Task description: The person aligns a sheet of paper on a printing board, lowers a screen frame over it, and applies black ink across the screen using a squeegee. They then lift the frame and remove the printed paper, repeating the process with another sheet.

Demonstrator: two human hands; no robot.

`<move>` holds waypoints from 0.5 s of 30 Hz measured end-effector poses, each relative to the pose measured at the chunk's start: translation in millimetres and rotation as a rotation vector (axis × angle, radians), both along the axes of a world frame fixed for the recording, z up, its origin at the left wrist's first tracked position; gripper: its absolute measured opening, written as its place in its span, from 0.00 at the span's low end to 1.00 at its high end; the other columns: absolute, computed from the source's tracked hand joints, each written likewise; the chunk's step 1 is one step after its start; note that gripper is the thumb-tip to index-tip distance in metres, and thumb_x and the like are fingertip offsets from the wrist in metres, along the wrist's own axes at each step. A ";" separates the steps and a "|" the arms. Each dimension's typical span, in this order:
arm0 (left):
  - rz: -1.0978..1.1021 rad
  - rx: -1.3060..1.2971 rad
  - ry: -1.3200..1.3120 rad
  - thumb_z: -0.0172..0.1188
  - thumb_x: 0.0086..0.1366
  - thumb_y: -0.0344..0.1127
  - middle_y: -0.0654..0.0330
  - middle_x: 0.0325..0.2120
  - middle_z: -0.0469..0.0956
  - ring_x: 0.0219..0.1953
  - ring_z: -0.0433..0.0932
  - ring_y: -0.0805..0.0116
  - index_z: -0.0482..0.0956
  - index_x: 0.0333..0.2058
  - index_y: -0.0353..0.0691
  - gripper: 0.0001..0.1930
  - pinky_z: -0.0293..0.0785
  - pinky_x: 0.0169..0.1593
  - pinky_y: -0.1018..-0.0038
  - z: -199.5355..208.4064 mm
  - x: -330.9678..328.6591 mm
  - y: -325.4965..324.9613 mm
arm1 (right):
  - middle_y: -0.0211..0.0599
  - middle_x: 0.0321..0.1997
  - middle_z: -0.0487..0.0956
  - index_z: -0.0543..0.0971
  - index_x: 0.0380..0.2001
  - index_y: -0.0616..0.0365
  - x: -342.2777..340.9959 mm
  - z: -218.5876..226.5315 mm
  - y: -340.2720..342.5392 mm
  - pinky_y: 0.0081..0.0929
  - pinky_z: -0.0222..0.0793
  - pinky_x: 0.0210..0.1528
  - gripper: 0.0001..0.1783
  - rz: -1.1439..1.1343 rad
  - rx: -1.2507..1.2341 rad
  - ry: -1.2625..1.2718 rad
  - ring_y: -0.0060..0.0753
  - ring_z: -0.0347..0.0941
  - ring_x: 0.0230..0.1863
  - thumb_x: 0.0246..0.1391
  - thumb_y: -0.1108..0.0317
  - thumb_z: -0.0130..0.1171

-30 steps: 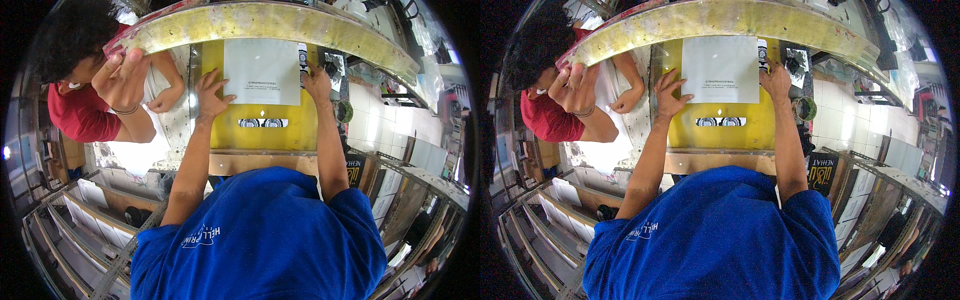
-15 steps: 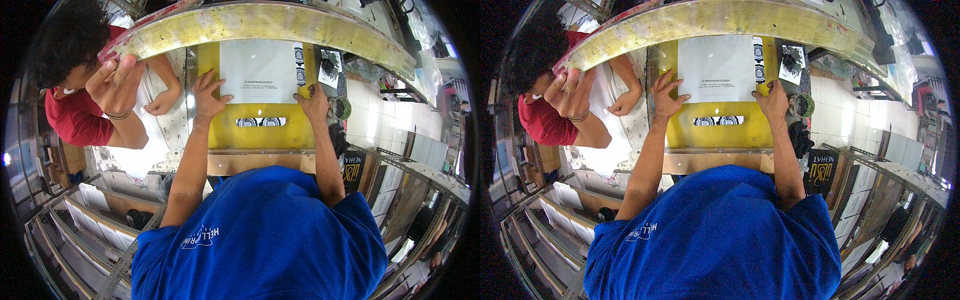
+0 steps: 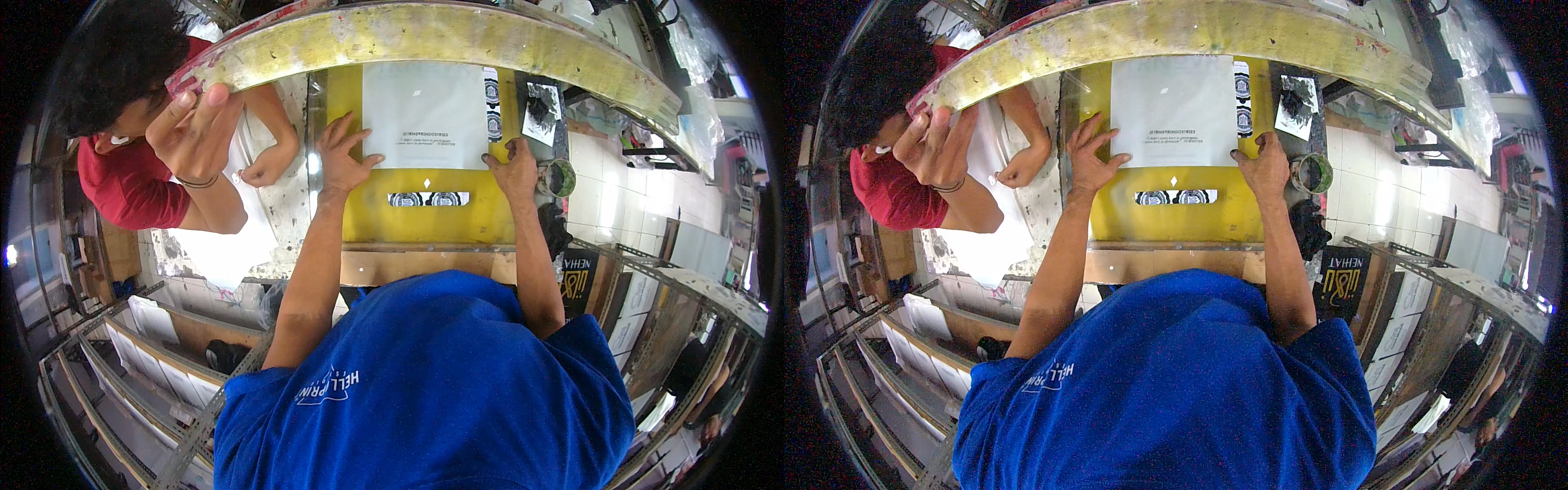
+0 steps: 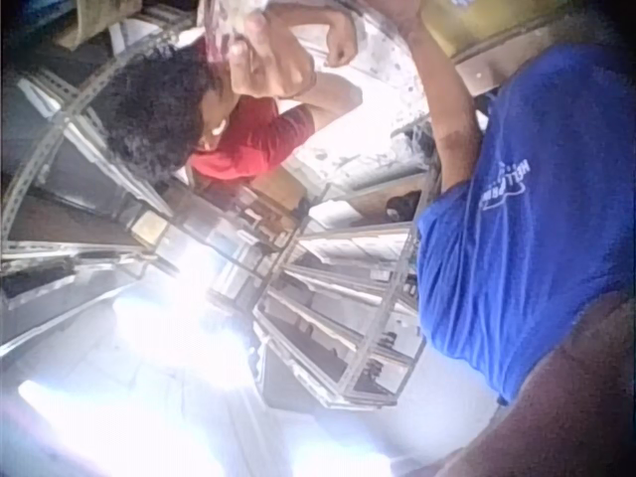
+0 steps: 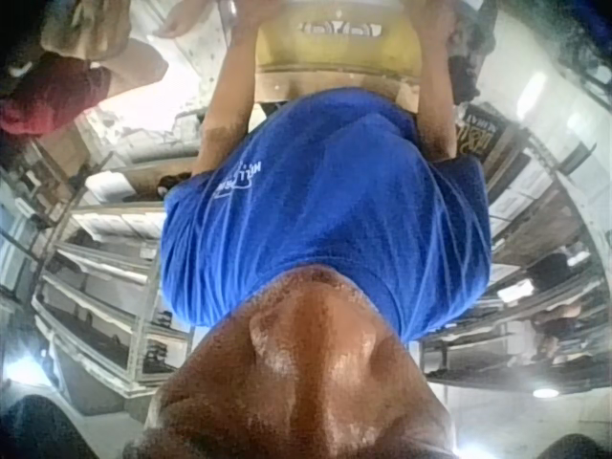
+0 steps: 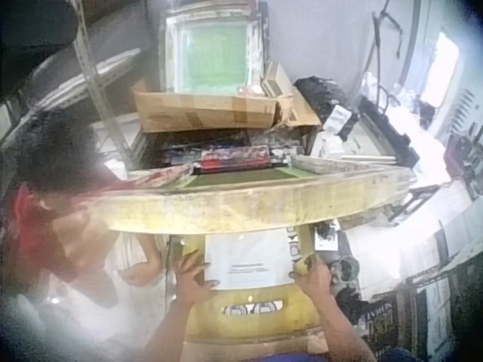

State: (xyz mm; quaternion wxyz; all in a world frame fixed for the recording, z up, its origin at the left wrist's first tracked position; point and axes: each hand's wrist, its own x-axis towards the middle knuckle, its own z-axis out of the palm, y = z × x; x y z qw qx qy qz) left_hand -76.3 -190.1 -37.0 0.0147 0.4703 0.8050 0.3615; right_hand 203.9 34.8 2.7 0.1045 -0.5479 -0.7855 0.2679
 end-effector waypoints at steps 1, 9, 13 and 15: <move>0.002 0.000 0.001 0.83 0.36 0.43 0.60 0.66 0.72 0.67 0.66 0.53 0.88 0.45 0.54 0.30 0.56 0.69 0.52 -1.0 -0.1 0.0 | 0.44 0.43 0.82 0.76 0.46 0.59 0.0 0.0 0.1 0.44 0.75 0.49 0.34 -0.001 -0.005 0.002 0.51 0.80 0.46 0.37 0.57 0.81; 0.010 -0.012 -0.011 0.83 0.36 0.43 0.61 0.66 0.71 0.68 0.65 0.53 0.89 0.45 0.55 0.31 0.54 0.70 0.52 -2.9 0.8 -0.4 | 0.47 0.37 0.80 0.75 0.42 0.62 2.9 -4.0 -2.3 0.43 0.74 0.45 0.32 0.031 0.092 0.055 0.50 0.78 0.40 0.37 0.59 0.82; 0.003 -0.006 -0.022 0.83 0.35 0.43 0.60 0.66 0.71 0.68 0.65 0.53 0.89 0.45 0.55 0.31 0.52 0.71 0.50 -1.7 1.1 -0.7 | 0.48 0.35 0.79 0.74 0.40 0.64 5.3 -7.2 -4.4 0.42 0.73 0.44 0.32 0.037 0.129 0.083 0.49 0.77 0.38 0.37 0.61 0.82; -0.001 0.006 -0.024 0.83 0.35 0.43 0.60 0.67 0.70 0.69 0.65 0.53 0.88 0.44 0.54 0.31 0.51 0.71 0.50 -1.9 0.9 -2.0 | 0.48 0.35 0.79 0.74 0.40 0.64 5.3 -7.0 -5.9 0.42 0.73 0.44 0.32 0.049 0.135 0.111 0.49 0.77 0.38 0.37 0.61 0.82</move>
